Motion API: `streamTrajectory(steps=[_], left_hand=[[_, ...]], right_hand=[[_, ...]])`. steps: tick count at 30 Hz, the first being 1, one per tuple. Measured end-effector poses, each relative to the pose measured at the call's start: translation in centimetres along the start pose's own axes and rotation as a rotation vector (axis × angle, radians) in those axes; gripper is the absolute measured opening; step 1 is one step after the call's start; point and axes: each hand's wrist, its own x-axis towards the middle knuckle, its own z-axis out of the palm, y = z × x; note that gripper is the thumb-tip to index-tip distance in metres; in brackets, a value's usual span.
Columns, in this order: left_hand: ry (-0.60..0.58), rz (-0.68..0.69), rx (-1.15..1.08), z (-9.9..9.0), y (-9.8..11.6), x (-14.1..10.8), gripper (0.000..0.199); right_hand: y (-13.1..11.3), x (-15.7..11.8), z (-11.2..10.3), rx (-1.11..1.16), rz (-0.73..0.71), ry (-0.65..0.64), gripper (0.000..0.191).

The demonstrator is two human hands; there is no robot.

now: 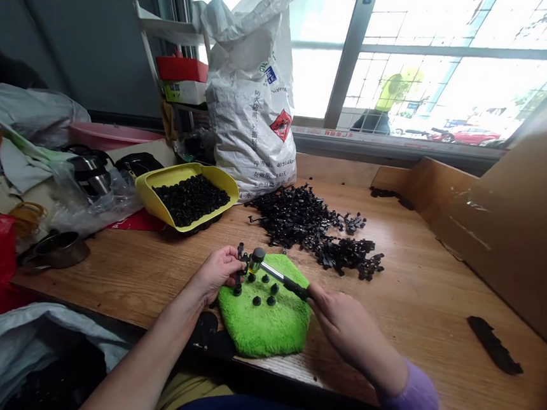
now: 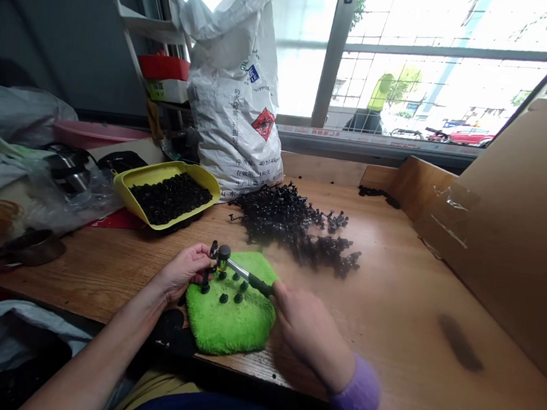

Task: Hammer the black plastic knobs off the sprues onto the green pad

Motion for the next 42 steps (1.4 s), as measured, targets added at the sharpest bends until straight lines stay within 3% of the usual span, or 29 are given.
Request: streamTrajectory(steps=[4,8,12,17,29,36,42], left_hand=[[-0.027,0.000,-0.011,0.0,0.0,0.0,0.028],[-0.009,0.010,0.044,0.1,0.0,0.0,0.027],[-0.028,0.016,0.028,0.1,0.1,0.1,0.026],[-0.025,0.002,0.064,-0.3,-0.1,0.4,0.029],[-0.343,-0.051,0.121,-0.6,1.1,1.3,0.037],[-0.347,-0.029,0.234,-0.2,1.3,1.0,0.035],[-0.359,-0.059,0.186,-0.3,1.2,0.9,0.038]], right_hand=[[0.0,-0.1,-0.3,0.034,-0.023,0.090,0.022],[0.1,-0.1,-0.5,-0.054,-0.004,0.010,0.020],[-0.3,0.1,-0.4,-0.004,0.009,0.070,0.021],[-0.2,0.2,-0.1,0.015,0.035,0.040,0.021],[3.5,-3.1,0.0,0.366,0.088,0.190,0.027],[3.0,-3.8,-0.1,0.458,0.119,0.219,0.024],[3.4,-4.0,0.3,0.402,0.163,0.207,0.028]])
